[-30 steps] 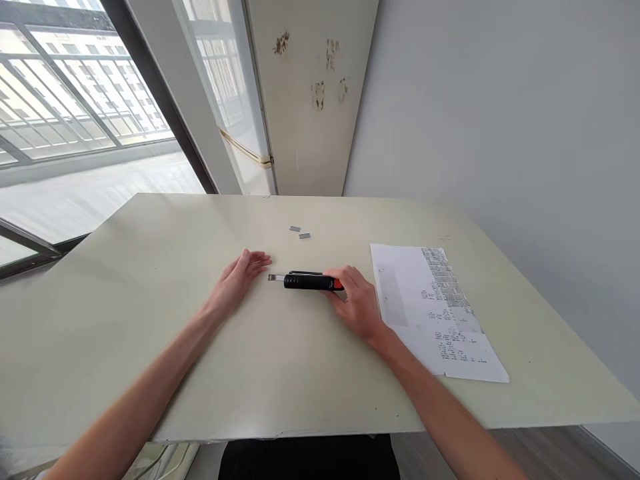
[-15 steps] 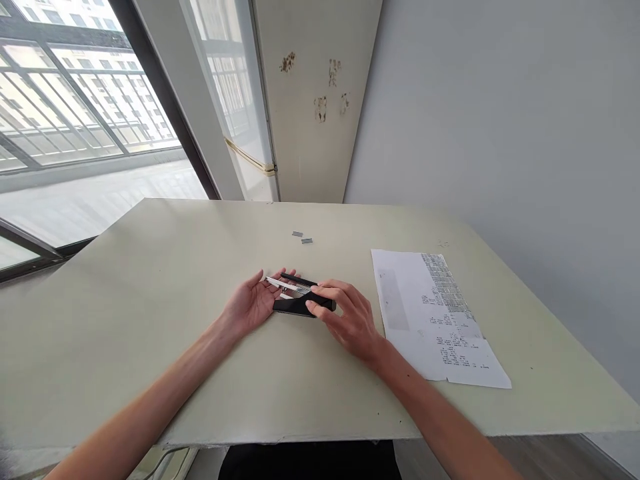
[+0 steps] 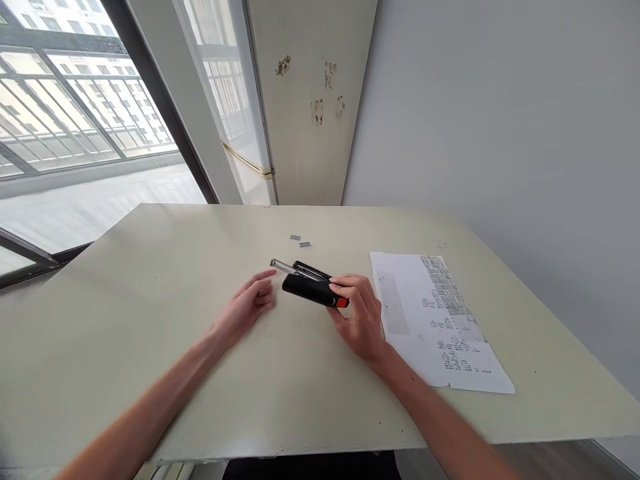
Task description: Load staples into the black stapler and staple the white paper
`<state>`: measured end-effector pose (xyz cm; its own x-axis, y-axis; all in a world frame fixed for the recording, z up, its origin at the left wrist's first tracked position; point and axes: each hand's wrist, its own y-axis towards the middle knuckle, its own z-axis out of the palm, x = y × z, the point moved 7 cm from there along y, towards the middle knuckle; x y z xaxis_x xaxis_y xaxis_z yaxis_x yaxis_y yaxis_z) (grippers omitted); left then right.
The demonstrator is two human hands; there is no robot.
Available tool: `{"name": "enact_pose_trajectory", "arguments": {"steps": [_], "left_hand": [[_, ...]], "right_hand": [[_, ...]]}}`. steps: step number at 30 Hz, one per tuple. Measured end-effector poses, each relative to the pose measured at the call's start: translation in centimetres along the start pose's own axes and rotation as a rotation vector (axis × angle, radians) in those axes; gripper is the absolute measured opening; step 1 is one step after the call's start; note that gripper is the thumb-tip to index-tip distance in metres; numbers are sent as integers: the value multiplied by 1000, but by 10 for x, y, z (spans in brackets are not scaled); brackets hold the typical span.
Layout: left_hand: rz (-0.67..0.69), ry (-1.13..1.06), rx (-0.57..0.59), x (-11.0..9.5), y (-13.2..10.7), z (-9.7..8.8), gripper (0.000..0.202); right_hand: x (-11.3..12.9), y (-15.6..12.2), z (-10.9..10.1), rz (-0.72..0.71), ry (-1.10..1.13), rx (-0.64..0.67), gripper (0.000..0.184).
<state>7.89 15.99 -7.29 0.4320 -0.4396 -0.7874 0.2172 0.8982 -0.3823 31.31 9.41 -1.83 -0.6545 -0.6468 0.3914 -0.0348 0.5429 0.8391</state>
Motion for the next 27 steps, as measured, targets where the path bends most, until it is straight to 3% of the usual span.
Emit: {"name": "enact_pose_trajectory", "arguments": {"steps": [4, 6, 13, 18, 24, 27], "left_hand": [[367, 568, -39, -19, -10, 9, 49], [436, 755, -31, -19, -12, 14, 53], [384, 807, -25, -15, -9, 16, 71], [372, 806, 12, -18, -10, 19, 58], [342, 853, 186, -4, -12, 32, 48], [319, 851, 203, -2, -14, 35, 48]], "right_hand": [[-5, -2, 3, 72, 18, 0, 33], [-6, -2, 4, 77, 19, 13, 33], [1, 1, 4, 38, 64, 46, 39], [4, 1, 5, 10, 93, 65, 41], [3, 3, 5, -2, 93, 78, 43], [0, 3, 4, 13, 102, 75, 42]]}}
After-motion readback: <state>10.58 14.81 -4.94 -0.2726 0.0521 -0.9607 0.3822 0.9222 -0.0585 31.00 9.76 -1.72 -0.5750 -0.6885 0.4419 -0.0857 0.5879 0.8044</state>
